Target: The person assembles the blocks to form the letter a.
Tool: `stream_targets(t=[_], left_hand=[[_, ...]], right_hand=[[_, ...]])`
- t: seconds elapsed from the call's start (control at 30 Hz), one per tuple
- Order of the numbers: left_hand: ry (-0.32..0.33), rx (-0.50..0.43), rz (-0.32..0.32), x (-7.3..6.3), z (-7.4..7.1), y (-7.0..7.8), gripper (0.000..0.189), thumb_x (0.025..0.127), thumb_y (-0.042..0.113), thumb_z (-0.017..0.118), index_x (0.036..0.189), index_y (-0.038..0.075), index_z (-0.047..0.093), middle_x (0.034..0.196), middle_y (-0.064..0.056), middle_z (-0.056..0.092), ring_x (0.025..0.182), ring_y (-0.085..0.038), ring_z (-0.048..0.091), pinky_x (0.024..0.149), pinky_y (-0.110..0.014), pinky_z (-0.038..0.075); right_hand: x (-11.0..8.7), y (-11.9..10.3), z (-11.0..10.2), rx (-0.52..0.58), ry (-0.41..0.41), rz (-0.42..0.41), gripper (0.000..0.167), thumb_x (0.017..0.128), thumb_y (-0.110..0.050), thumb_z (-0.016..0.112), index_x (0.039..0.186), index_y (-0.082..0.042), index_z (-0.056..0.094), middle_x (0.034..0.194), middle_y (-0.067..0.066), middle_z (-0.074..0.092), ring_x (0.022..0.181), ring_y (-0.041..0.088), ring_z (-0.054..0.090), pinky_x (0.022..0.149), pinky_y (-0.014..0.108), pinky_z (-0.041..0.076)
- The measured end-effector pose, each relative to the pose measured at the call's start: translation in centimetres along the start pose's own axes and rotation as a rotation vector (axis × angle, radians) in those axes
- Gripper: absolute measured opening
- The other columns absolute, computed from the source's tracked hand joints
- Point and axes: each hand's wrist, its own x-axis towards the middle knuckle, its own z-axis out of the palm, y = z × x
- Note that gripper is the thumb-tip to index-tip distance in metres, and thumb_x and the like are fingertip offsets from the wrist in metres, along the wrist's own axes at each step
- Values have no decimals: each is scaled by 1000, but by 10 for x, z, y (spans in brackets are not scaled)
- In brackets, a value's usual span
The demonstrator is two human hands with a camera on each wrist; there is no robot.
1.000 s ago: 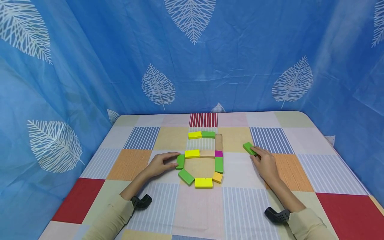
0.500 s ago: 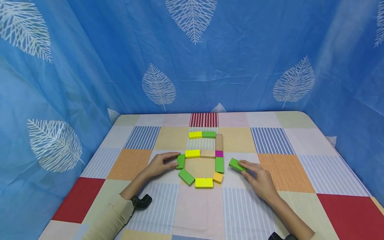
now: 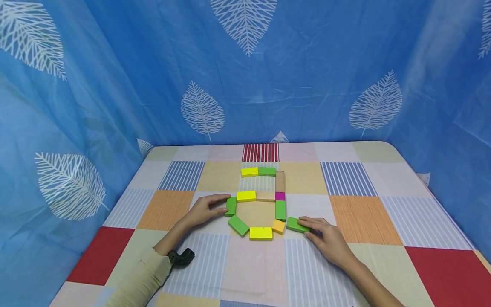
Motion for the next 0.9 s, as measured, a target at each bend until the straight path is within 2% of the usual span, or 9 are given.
stream_targets(t=[0.3, 0.57, 0.73, 0.9], left_hand=[[0, -5, 5, 0, 0, 0, 46, 86, 33, 65, 127, 16, 57, 128, 2, 56, 121, -14, 46, 101, -31, 36], [-1, -9, 8, 1, 0, 0, 45, 86, 32, 65, 128, 16, 56, 128, 1, 55, 122, -14, 46, 101, -32, 36], [-5, -13, 13, 2, 0, -1, 46, 86, 33, 65, 128, 17, 57, 128, 2, 55, 122, -14, 46, 101, -32, 37], [-17, -88, -25, 2, -5, 1, 47, 86, 33, 64, 129, 16, 55, 130, 2, 53, 122, -14, 46, 100, -31, 38]], right_hand=[[0, 4, 4, 38, -1, -38, 43, 75, -2, 73, 115, -14, 66, 118, 3, 62, 108, 9, 53, 92, 2, 27], [1, 4, 5, 35, 2, -62, 44, 75, -6, 74, 117, -14, 65, 119, 1, 62, 108, 12, 54, 92, 3, 28], [3, 4, 4, 33, 27, -84, 47, 73, -8, 77, 118, -12, 64, 119, 2, 62, 107, 10, 54, 93, 4, 28], [9, 4, -4, 28, 54, -110, 46, 72, -5, 77, 116, -10, 65, 118, 6, 61, 110, 16, 53, 95, 6, 28]])
